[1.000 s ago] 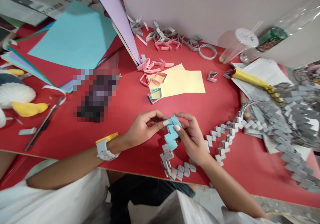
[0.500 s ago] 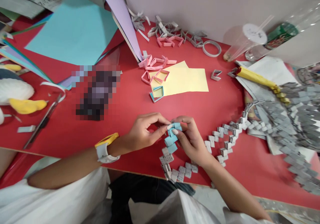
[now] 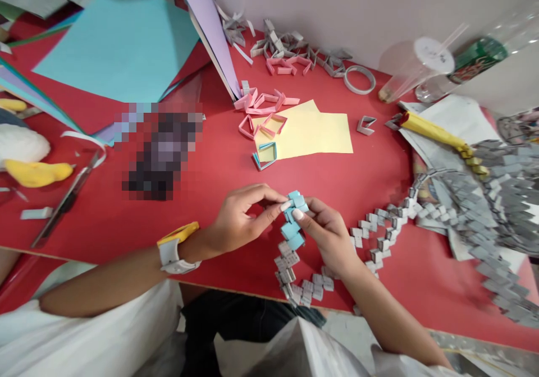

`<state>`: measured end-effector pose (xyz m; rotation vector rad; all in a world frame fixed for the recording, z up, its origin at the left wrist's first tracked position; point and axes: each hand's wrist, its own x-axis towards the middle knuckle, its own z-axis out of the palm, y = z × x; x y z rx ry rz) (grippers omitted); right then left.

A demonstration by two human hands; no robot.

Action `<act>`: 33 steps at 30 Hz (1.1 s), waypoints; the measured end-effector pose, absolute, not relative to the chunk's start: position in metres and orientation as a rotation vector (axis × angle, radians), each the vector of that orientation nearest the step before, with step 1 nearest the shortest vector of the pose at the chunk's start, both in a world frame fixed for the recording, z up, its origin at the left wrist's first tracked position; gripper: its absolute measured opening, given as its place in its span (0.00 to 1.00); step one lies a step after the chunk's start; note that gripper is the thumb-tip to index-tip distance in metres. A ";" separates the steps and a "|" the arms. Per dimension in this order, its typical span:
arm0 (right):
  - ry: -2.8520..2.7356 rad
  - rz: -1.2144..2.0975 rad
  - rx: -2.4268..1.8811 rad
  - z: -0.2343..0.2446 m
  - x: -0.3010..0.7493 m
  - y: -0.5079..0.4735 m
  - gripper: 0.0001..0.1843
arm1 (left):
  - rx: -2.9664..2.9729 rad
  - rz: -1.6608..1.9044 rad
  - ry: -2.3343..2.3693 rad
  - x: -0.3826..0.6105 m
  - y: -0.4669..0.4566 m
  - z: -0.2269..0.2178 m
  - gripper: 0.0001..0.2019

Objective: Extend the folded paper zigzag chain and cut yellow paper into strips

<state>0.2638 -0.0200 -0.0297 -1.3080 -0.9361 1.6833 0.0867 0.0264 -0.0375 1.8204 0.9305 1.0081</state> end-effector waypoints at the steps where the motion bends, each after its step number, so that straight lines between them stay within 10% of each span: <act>1: -0.934 1.696 -1.315 -0.030 0.264 -0.020 0.15 | 1.852 0.996 0.920 0.086 0.027 -0.037 0.03; 33: -1.267 1.508 -1.375 -0.032 0.267 -0.025 0.11 | 1.692 0.919 0.982 0.087 0.025 -0.035 0.03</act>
